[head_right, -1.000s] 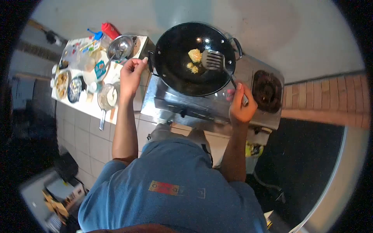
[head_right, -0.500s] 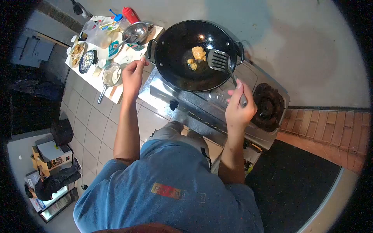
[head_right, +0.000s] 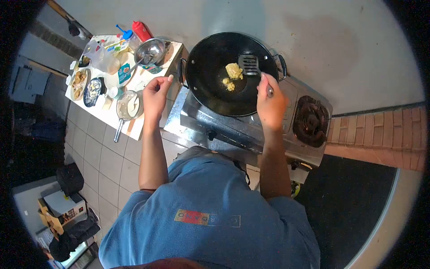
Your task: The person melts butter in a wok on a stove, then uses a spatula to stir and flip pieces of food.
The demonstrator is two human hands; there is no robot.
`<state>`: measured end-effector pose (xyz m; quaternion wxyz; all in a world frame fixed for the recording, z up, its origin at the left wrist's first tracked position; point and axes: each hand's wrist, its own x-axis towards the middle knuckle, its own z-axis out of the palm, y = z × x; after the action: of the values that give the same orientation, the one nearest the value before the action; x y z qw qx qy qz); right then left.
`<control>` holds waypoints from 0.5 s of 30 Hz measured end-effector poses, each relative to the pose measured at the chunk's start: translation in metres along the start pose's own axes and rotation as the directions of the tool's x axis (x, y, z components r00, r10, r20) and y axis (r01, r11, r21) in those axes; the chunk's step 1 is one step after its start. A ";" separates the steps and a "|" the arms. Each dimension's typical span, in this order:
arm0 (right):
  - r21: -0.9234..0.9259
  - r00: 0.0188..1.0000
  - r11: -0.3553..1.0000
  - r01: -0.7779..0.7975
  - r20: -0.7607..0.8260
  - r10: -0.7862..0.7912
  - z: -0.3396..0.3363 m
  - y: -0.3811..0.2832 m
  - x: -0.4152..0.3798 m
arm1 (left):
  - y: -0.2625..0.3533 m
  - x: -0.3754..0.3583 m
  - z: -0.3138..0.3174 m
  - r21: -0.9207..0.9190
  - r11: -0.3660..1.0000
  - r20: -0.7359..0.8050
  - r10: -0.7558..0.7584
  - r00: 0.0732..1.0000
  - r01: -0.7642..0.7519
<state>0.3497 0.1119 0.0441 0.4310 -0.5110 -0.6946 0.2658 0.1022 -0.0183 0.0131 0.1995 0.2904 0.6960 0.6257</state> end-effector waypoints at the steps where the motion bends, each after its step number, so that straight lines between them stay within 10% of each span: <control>1: -0.012 0.999 1.000 0.014 0.029 -0.014 0.008 0.001 0.001 | -0.003 0.003 0.001 -0.026 0.999 0.005 0.041 0.999 -0.041; 10: 0.098 0.981 0.976 0.193 -0.032 -0.190 0.008 -0.039 0.004 | -0.011 0.030 0.013 -0.142 0.989 0.052 0.054 0.997 -0.046; 15: -0.191 0.977 0.965 0.181 -0.076 -0.198 -0.003 -0.024 -0.004 | 0.000 0.037 0.012 -0.263 0.965 0.030 -0.016 0.999 0.023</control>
<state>0.3414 0.0998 0.0640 0.4379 -0.4915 -0.7408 0.1339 0.0818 0.0148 0.0142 0.2520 0.2632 0.6067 0.7065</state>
